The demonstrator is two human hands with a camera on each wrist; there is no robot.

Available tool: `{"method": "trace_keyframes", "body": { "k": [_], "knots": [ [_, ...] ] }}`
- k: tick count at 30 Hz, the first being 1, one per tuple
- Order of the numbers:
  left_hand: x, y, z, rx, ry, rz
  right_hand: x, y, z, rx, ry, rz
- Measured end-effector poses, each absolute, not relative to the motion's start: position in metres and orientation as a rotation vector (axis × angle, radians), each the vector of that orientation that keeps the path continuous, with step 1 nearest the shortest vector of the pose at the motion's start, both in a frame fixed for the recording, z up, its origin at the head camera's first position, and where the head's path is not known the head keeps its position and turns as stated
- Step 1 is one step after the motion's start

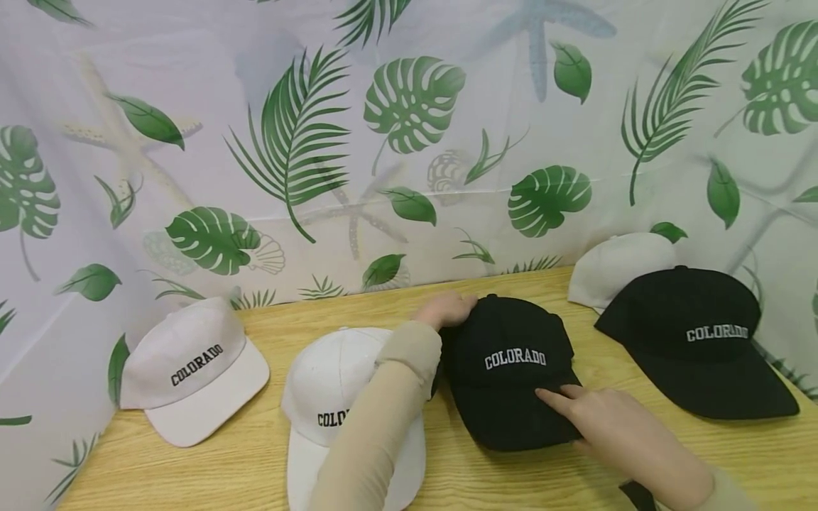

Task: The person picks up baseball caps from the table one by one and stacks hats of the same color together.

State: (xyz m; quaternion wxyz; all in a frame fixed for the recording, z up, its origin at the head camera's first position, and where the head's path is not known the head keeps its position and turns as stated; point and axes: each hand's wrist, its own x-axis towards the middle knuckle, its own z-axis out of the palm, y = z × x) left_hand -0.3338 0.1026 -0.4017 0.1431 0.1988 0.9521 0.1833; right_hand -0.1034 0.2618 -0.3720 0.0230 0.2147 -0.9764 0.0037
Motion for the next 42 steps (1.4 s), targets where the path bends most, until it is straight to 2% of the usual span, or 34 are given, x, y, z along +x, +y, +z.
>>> {"method": "trace_keyframes", "body": {
  "k": [3, 7, 11, 19, 26, 31, 37, 42],
  "knots": [
    [-0.348, 0.108, -0.417, 0.602, 2.702, 0.572, -0.106, 0.264, -0.378, 0.687, -3.044, 0.032],
    [-0.295, 0.1, -0.361, 0.517, 2.62, 0.701, -0.111, 0.265, -0.384, 0.699, -3.083, 0.049],
    [-0.274, 0.092, -0.341, 0.526, 2.575, 0.787, -0.116, 0.264, -0.387, 0.72, -3.117, 0.069],
    [-0.32, 0.1, -0.393, 0.521, 2.616, 0.77, -0.122, 0.269, -0.387, 0.761, -3.165, 0.135],
    [-0.327, 0.106, -0.398, 0.474, 2.599, 0.851, -0.136, 0.305, -0.386, 0.628, -3.274, 0.764],
    [-0.353, 0.108, -0.426, 0.674, 2.569, 0.635, -0.143, 0.325, -0.395, 0.485, -3.233, 1.011],
    [-0.303, 0.107, -0.37, 0.698, 2.466, 0.601, -0.144, 0.332, -0.401, 0.408, -3.245, 1.223],
    [-0.287, 0.113, -0.362, 0.675, 2.423, 0.777, -0.141, 0.331, -0.407, 0.444, -3.206, 1.284]
  ]
}}
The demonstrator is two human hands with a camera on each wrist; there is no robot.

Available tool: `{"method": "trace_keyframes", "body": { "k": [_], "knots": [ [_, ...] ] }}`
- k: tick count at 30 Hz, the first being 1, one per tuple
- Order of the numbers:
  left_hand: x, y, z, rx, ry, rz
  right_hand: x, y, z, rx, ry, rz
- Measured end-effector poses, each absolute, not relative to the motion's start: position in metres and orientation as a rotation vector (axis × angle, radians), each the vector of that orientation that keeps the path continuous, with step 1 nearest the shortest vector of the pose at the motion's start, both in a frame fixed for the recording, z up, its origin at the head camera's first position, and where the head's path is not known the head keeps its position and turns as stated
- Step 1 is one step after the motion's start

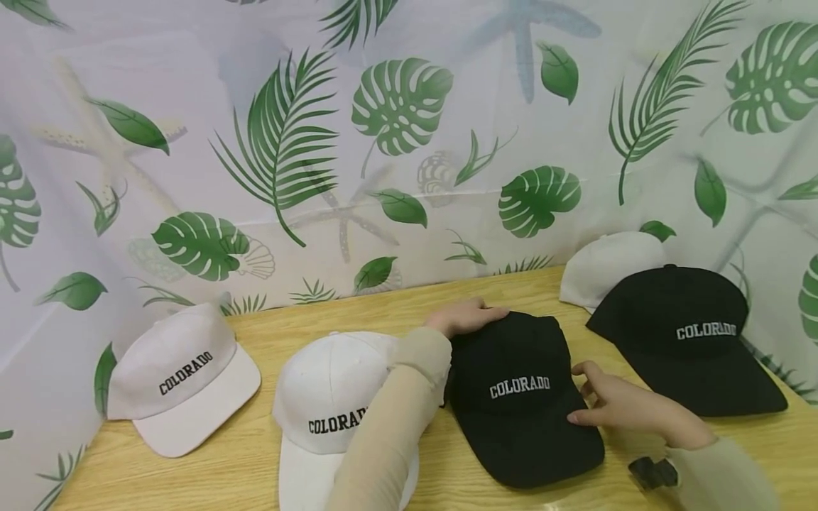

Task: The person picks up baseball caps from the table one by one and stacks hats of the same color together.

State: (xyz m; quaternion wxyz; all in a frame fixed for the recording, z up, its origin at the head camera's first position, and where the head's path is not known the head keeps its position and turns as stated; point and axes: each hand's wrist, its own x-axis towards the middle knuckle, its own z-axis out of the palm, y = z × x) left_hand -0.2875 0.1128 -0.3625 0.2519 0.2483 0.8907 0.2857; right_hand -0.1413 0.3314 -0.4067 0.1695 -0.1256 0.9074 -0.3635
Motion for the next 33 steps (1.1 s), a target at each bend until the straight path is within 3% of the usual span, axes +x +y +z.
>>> {"method": "trace_keyframes", "body": {
  "k": [18, 27, 33],
  "knots": [
    [-0.283, 0.127, -0.375, 0.723, 2.491, 0.92, -0.136, 0.322, -0.408, -0.624, 2.482, -1.094],
    [-0.28, 0.123, -0.372, 0.711, 2.515, 0.957, -0.137, 0.325, -0.403, -0.613, 2.42, -1.11],
    [-0.291, 0.112, -0.365, 0.689, 2.48, 0.713, -0.143, 0.334, -0.393, -0.571, 2.631, -1.044]
  ]
}}
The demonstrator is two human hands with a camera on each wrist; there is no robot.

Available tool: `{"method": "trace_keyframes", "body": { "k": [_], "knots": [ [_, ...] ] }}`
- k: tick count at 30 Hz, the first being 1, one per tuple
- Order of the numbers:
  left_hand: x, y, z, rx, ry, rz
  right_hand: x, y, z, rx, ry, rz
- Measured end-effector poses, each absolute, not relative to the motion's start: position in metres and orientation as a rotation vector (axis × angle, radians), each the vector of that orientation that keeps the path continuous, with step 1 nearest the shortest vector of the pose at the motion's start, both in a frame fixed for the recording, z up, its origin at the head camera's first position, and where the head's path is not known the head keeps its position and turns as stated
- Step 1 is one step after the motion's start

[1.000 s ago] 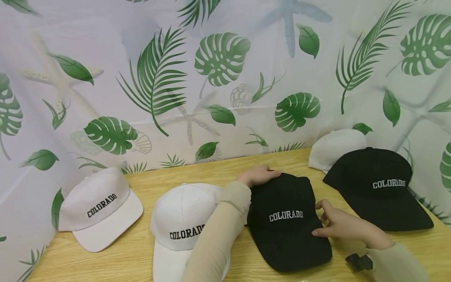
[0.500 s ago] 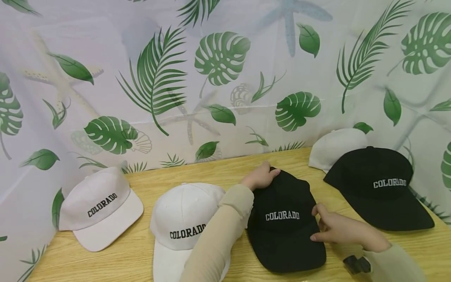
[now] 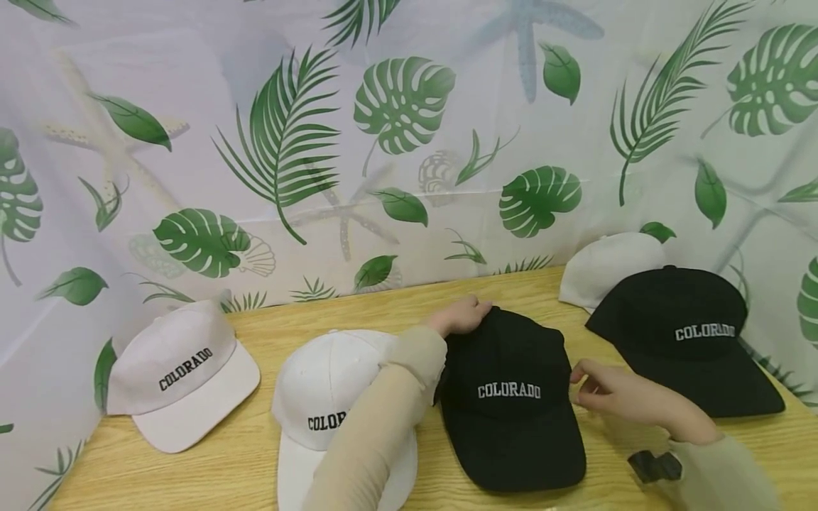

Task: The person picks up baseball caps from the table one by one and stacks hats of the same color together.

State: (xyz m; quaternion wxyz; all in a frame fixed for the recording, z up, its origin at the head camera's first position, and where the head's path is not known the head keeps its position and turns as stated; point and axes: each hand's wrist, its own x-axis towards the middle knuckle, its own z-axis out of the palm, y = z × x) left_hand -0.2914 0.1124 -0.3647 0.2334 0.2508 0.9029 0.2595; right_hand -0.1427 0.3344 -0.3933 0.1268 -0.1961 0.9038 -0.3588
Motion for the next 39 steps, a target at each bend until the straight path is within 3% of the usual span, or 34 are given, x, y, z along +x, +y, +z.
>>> {"method": "trace_keyframes", "body": {
  "k": [5, 10, 23, 39],
  "knots": [
    [-0.318, 0.092, -0.373, 0.797, 2.478, 0.385, -0.158, 0.337, -0.385, -0.383, 2.953, -0.96],
    [-0.304, 0.08, -0.355, 0.823, 2.443, 0.18, -0.175, 0.336, -0.393, -0.299, 2.925, -1.052],
    [-0.288, 0.074, -0.347, 0.599, 2.454, 0.528, -0.199, 0.33, -0.404, -0.352, 2.75, -1.322],
    [-0.288, 0.079, -0.353, 0.641, 2.554, 0.318, -0.201, 0.325, -0.41, -0.307, 2.849, -1.358]
  ]
}}
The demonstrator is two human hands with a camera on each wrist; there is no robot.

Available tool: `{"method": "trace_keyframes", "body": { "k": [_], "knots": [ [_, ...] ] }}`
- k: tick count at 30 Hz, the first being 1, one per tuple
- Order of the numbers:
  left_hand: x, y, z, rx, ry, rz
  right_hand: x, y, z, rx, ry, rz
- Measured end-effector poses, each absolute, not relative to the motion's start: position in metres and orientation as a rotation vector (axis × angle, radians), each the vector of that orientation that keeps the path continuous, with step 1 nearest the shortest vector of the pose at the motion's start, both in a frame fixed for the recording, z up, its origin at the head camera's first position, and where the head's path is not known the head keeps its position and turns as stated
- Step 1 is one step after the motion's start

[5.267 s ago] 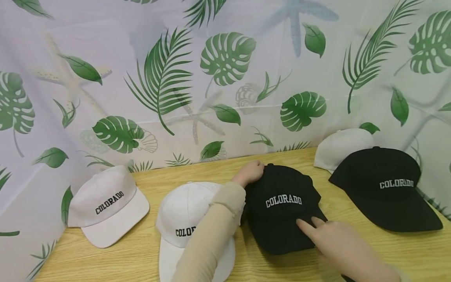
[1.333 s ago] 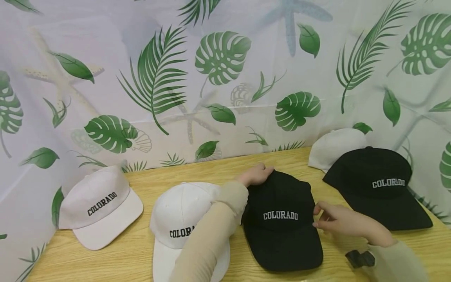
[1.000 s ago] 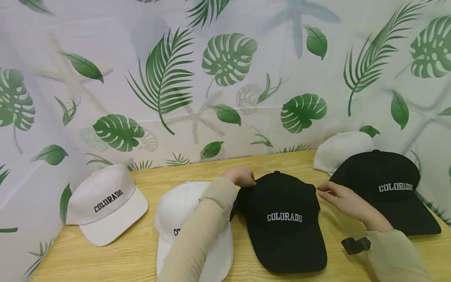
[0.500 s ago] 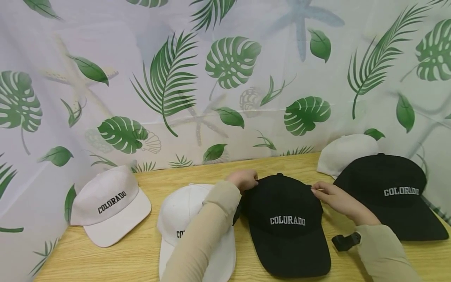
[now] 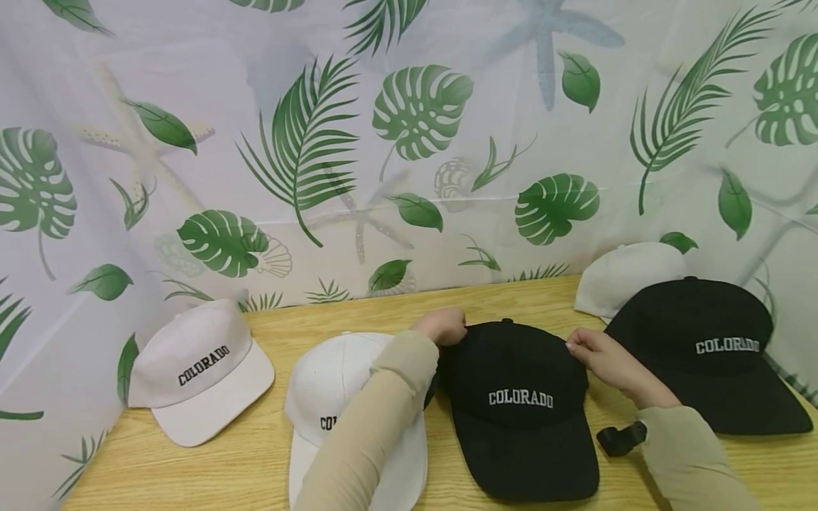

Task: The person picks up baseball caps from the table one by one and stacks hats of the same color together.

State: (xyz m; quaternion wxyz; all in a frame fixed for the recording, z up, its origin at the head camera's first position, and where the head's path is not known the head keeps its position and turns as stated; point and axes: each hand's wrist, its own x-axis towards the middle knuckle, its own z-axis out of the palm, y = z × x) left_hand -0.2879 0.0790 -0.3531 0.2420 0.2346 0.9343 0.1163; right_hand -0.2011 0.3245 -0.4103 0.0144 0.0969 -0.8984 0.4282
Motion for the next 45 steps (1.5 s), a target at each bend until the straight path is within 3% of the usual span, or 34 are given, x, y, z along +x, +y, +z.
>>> {"method": "trace_keyframes", "body": {
  "k": [16, 20, 26, 32, 38, 45],
  "knots": [
    [-0.294, 0.08, -0.359, 0.683, 2.596, 0.403, -0.199, 0.318, -0.407, 0.227, -2.835, 1.185],
    [-0.263, 0.079, -0.327, 0.71, 2.691, 0.297, -0.196, 0.317, -0.404, 0.193, -2.851, 1.077],
    [-0.219, 0.049, -0.295, 1.03, 2.79, 0.206, -0.187, 0.305, -0.388, 0.227, -2.775, 0.875],
    [-0.179, -0.009, -0.297, 1.152, 2.94, 0.004, -0.166, 0.277, -0.369, 0.439, -2.637, 0.668],
    [-0.155, -0.074, -0.32, 0.943, 3.097, 0.188, -0.141, 0.243, -0.362, 0.707, -2.605, 0.644],
    [-0.15, -0.159, -0.345, 0.458, 2.912, 0.807, -0.123, 0.204, -0.366, 0.913, -2.873, 1.572]
  ]
}}
